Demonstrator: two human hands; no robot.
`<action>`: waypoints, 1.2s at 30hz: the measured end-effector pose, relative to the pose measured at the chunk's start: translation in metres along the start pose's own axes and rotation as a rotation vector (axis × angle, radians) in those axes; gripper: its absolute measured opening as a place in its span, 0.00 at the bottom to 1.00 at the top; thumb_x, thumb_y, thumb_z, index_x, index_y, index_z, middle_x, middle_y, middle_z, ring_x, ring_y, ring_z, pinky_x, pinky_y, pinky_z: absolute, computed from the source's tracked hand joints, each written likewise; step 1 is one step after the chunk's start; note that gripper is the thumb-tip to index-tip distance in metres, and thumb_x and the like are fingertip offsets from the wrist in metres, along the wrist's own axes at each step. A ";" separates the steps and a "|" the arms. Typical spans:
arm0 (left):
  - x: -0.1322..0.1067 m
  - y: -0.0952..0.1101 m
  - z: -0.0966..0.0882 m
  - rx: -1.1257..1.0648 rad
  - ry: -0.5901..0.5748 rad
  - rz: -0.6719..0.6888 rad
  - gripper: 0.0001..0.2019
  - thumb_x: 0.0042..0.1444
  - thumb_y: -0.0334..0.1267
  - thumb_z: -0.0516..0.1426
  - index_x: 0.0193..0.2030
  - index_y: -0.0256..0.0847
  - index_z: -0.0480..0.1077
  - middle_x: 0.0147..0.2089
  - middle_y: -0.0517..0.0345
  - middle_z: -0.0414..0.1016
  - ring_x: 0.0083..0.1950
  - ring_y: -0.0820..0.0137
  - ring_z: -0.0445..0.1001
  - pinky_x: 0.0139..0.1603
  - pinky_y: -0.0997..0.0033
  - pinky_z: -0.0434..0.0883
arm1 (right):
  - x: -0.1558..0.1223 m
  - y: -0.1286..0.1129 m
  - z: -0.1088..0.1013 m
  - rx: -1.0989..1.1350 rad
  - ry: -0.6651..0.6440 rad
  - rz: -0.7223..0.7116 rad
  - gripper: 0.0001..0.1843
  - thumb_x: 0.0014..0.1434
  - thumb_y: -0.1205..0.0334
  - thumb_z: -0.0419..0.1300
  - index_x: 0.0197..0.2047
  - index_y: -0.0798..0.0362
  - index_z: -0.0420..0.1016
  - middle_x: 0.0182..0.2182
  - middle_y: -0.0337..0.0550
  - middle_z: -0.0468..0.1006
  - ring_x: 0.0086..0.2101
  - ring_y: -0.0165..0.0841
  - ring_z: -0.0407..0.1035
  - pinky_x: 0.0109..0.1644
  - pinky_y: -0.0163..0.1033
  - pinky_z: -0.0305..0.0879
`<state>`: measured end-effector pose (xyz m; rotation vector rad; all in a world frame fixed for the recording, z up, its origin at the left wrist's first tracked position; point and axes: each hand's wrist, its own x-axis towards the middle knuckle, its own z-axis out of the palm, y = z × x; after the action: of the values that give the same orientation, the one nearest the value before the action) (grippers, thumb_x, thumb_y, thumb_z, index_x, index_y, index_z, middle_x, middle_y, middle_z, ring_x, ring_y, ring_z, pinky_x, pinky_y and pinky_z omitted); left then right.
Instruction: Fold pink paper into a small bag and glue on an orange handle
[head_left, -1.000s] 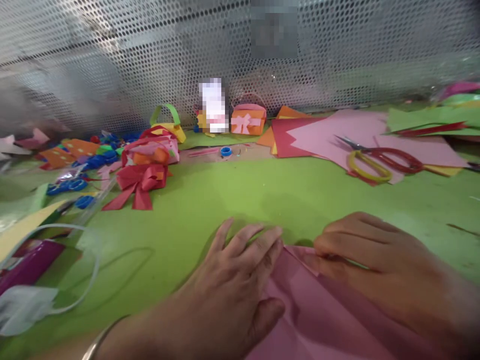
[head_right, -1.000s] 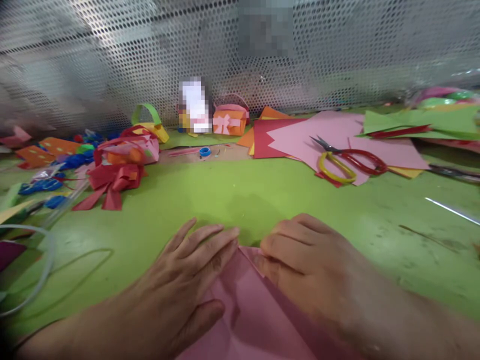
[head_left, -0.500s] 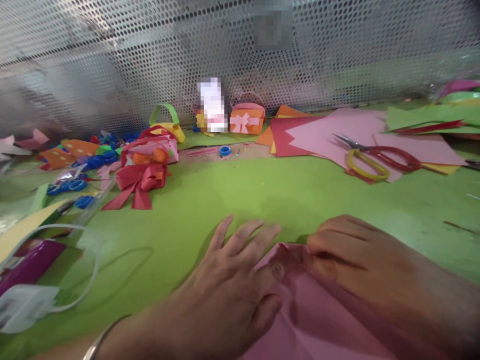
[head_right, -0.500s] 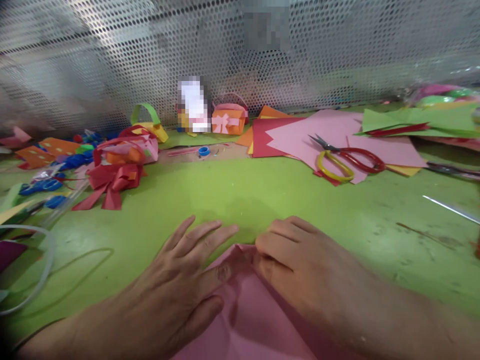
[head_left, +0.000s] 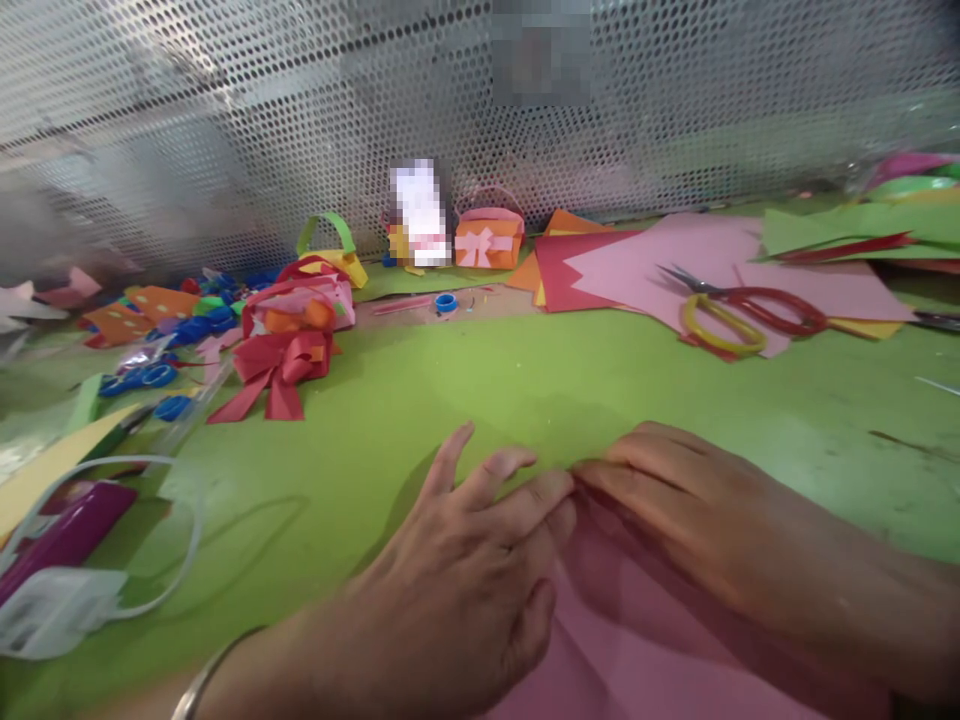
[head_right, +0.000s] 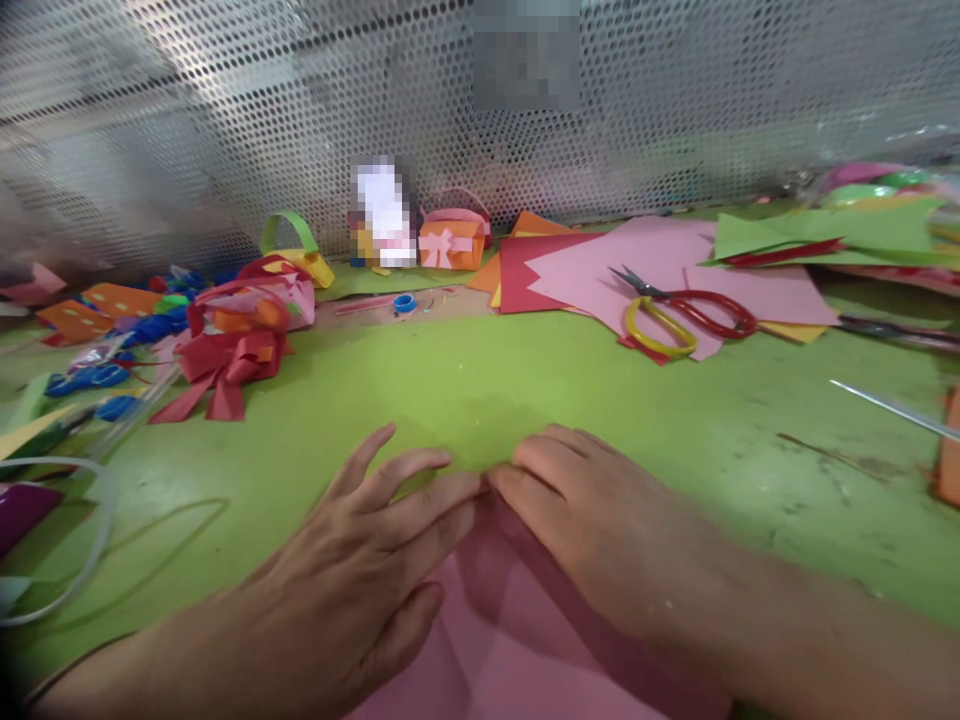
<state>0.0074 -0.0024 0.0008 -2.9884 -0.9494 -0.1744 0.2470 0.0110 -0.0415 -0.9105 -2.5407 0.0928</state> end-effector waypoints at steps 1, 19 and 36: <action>0.000 0.000 0.000 0.009 0.012 0.005 0.20 0.65 0.39 0.48 0.63 0.42 0.64 0.65 0.67 0.67 0.66 0.66 0.61 0.75 0.60 0.34 | 0.000 0.000 0.001 -0.023 -0.013 0.003 0.15 0.61 0.74 0.47 0.44 0.57 0.73 0.34 0.45 0.71 0.33 0.36 0.64 0.38 0.41 0.62; 0.003 0.001 0.000 -0.036 -0.067 -0.004 0.23 0.66 0.36 0.47 0.68 0.45 0.58 0.66 0.69 0.66 0.63 0.66 0.63 0.74 0.58 0.28 | -0.008 -0.024 -0.019 -0.422 -0.106 -0.097 0.10 0.33 0.75 0.59 0.16 0.48 0.69 0.21 0.48 0.69 0.26 0.40 0.54 0.29 0.45 0.44; 0.002 0.003 -0.002 -0.085 0.022 -0.042 0.19 0.63 0.36 0.50 0.61 0.44 0.65 0.59 0.60 0.74 0.58 0.66 0.68 0.73 0.51 0.44 | 0.008 -0.010 -0.016 -0.272 -0.017 -0.110 0.15 0.48 0.78 0.50 0.34 0.53 0.72 0.24 0.42 0.68 0.25 0.36 0.58 0.28 0.42 0.47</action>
<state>0.0102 -0.0036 0.0036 -3.0373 -1.0286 -0.2544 0.2419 0.0069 -0.0221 -0.8673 -2.6558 -0.2861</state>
